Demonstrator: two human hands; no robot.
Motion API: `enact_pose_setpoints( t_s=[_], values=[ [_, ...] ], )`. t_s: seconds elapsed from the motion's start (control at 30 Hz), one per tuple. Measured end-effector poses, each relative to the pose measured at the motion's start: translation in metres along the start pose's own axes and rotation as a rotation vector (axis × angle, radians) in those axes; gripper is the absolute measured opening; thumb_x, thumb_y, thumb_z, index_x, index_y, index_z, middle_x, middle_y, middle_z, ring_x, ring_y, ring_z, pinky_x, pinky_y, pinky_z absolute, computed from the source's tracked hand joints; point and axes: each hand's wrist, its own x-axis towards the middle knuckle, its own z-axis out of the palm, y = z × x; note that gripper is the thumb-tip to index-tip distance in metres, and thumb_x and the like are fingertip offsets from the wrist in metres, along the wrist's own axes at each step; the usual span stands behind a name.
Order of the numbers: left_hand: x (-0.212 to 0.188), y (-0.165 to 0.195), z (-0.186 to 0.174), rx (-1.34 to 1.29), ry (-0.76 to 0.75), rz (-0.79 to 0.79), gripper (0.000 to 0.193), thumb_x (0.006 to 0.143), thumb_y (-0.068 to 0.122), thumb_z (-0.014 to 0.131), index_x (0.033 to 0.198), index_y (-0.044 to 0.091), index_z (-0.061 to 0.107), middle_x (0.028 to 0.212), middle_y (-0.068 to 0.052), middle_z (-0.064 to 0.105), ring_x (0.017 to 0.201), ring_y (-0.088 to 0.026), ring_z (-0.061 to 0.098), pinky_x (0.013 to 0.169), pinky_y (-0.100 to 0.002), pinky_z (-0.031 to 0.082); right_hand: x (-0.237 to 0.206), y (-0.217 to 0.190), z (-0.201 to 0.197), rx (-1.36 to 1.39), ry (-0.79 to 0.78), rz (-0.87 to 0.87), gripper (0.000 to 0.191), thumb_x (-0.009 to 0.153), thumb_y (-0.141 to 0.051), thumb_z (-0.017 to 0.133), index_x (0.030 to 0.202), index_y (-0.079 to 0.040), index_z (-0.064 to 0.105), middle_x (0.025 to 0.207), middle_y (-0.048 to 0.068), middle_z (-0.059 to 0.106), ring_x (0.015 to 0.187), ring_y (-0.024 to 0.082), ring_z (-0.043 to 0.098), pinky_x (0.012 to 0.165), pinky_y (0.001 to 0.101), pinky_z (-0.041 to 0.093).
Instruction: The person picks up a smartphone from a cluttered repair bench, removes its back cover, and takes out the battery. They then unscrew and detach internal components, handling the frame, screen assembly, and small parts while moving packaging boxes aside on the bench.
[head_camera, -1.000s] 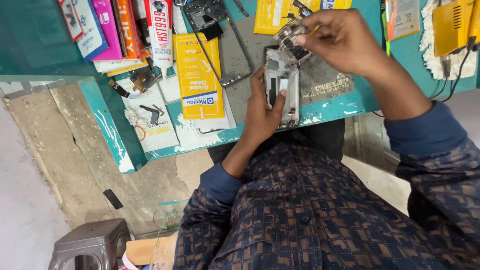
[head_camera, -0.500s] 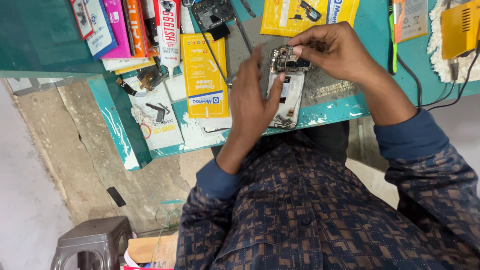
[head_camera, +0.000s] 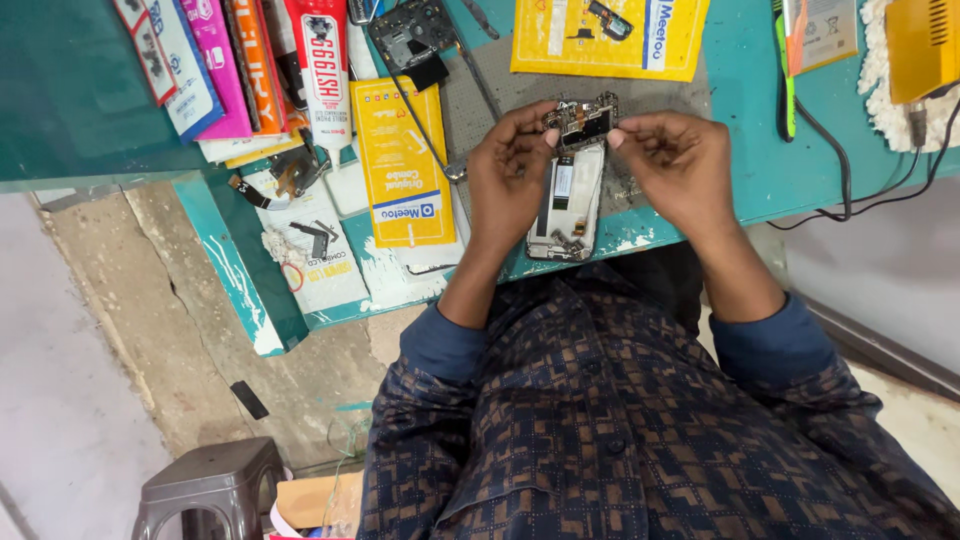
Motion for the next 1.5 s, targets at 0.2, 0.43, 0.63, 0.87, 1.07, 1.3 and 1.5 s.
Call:
enact_pose_setpoints(
  t_s=[0.2,0.43,0.63,0.87,1.07,1.3,1.5],
  values=[
    [-0.001,0.001,-0.002,-0.023,-0.006,0.003,0.026,0.103,-0.002,0.065,0.129,-0.003,0.065,0.112,-0.005,0.070,0.093,-0.006,0.064,0.085,-0.021,0.054,0.004,-0.002,0.001,0.049,-0.049,0.138,0.015,0.098,-0.010,0.079,0.104,0.003,0.075,0.085,0.005,0.074,0.073,0.006,0.069,0.062,0.0208,0.056],
    [-0.002,0.003,-0.004,-0.035,-0.015,-0.004,0.027,0.102,-0.001,0.065,0.129,-0.003,0.065,0.112,-0.006,0.070,0.094,-0.007,0.065,0.087,-0.022,0.055,0.009,-0.005,0.000,0.069,-0.112,0.151,0.016,0.098,-0.011,0.078,0.101,0.005,0.074,0.085,0.008,0.074,0.071,0.007,0.069,0.061,0.0225,0.058],
    [-0.005,0.006,-0.006,0.022,-0.028,0.019,0.027,0.102,-0.001,0.066,0.129,-0.003,0.066,0.110,-0.006,0.071,0.095,-0.008,0.065,0.087,-0.023,0.056,0.010,-0.003,0.001,0.063,-0.142,0.131,0.015,0.100,-0.009,0.077,0.099,0.004,0.070,0.084,0.007,0.072,0.071,0.007,0.068,0.061,0.0228,0.058],
    [-0.005,0.007,-0.006,-0.031,-0.021,0.016,0.027,0.103,-0.001,0.066,0.129,-0.003,0.064,0.115,-0.007,0.071,0.099,-0.008,0.066,0.091,-0.023,0.055,0.008,-0.005,0.006,0.105,-0.082,0.099,0.018,0.099,-0.010,0.079,0.102,0.006,0.069,0.087,0.008,0.073,0.072,0.008,0.069,0.061,0.0235,0.059],
    [-0.007,0.000,-0.007,-0.015,-0.004,-0.005,0.026,0.103,-0.002,0.066,0.130,-0.003,0.065,0.114,-0.007,0.071,0.098,-0.008,0.065,0.091,-0.023,0.054,0.012,-0.006,0.000,0.123,-0.153,0.166,0.020,0.099,-0.011,0.079,0.103,0.007,0.073,0.085,0.010,0.074,0.073,0.010,0.071,0.063,0.0239,0.060],
    [-0.003,-0.005,-0.008,-0.134,-0.013,-0.029,0.027,0.103,-0.002,0.065,0.130,-0.003,0.063,0.117,-0.007,0.070,0.102,-0.009,0.066,0.095,-0.024,0.056,0.015,-0.005,-0.004,0.135,-0.200,0.188,0.020,0.098,-0.011,0.078,0.105,0.007,0.074,0.087,0.012,0.075,0.074,0.012,0.073,0.065,0.0252,0.063],
    [-0.006,-0.001,-0.009,-0.010,0.005,-0.027,0.027,0.102,-0.002,0.066,0.129,-0.003,0.065,0.112,-0.007,0.071,0.095,-0.007,0.065,0.089,-0.023,0.055,0.014,0.001,-0.004,0.115,-0.220,0.179,0.017,0.098,-0.009,0.078,0.101,0.006,0.073,0.084,0.012,0.074,0.072,0.011,0.072,0.063,0.0251,0.062]
  ],
)
